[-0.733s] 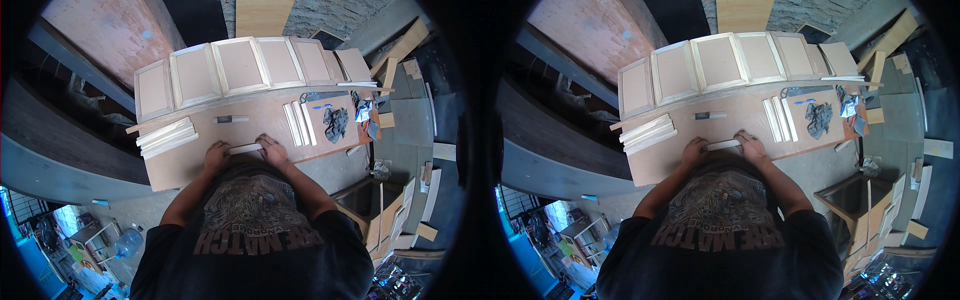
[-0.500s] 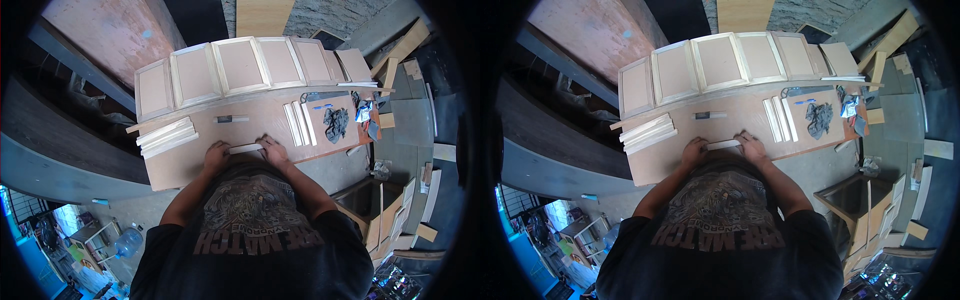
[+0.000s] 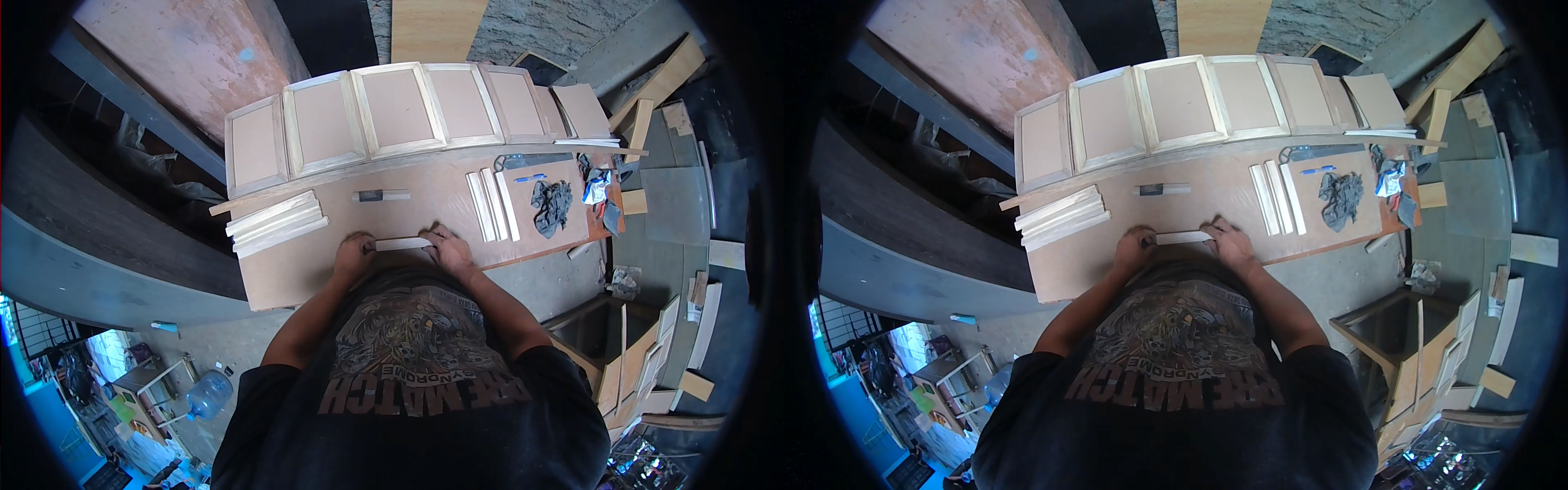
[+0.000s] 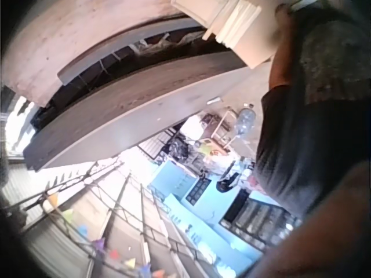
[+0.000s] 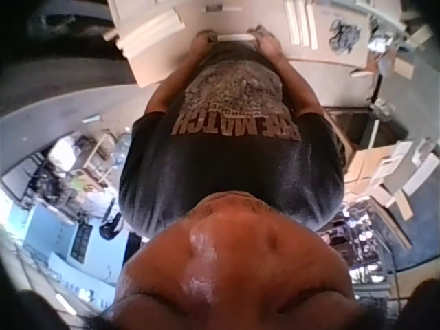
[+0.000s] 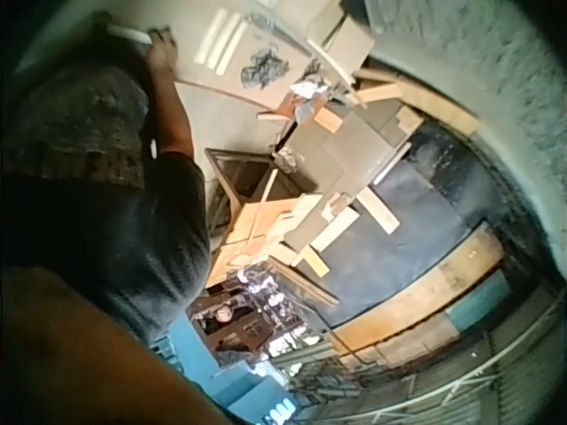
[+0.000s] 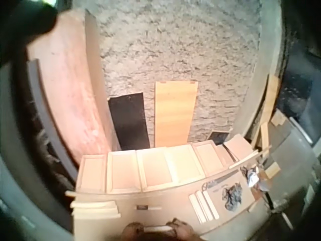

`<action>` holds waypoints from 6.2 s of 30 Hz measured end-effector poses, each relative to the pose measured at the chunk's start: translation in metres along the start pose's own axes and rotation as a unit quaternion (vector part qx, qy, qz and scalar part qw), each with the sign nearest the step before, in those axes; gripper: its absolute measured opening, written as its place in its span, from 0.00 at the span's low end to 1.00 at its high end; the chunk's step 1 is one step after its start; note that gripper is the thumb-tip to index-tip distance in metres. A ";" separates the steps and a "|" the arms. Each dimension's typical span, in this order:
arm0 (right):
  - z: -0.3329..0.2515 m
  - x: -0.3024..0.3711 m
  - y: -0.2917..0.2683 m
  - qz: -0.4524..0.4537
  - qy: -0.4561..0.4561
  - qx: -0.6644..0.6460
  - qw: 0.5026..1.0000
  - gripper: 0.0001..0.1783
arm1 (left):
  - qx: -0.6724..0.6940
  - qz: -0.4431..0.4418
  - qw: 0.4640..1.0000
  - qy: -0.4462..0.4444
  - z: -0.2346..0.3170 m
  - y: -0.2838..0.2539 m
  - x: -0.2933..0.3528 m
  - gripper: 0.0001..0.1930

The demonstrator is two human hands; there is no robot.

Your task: Measuring and cutting small wooden strips on a workbench.

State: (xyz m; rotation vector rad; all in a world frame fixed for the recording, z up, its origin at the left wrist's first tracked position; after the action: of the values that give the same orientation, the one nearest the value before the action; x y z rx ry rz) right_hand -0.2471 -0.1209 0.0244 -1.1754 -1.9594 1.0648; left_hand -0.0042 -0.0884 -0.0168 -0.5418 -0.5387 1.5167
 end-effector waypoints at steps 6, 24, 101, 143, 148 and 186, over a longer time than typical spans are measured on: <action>-0.001 0.000 -0.001 0.006 -0.017 -0.001 1.000 0.22 | 0.024 -0.007 0.999 -0.044 0.000 -0.001 0.000 0.13; -0.002 0.001 -0.006 0.025 -0.011 -0.017 0.999 0.23 | 0.002 0.013 1.000 0.005 0.003 -0.003 -0.001 0.17; 0.010 0.004 -0.002 0.030 0.003 -0.028 0.999 0.28 | -0.032 0.000 0.994 -0.104 -0.029 -0.032 0.011 0.20; 0.033 0.014 -0.012 0.052 0.025 -0.032 0.998 0.23 | 0.145 -0.060 0.981 -0.112 0.041 -0.041 -0.040 0.19; 0.034 0.014 -0.010 0.052 0.013 -0.023 0.998 0.22 | 0.135 -0.057 0.984 -0.100 0.035 -0.041 -0.036 0.21; 0.051 0.013 -0.026 0.076 0.179 -0.104 0.975 0.28 | -0.070 -0.004 0.997 -0.017 -0.001 -0.036 0.009 0.31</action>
State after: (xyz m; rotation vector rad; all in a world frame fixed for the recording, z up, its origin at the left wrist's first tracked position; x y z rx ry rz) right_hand -0.3040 -0.1327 0.0229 -1.5342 -1.7456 0.6695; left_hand 0.0238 -0.0791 0.0053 -0.6213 -0.6773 1.4894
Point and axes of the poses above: each hand's wrist, its own x-axis away from the middle knuckle, its own y-axis out of the palm, z = x × y, the point moved 9 cm from there along -x, towards the middle knuckle, and after that the axes turned 9 degrees about z, right-handed, at the moved point
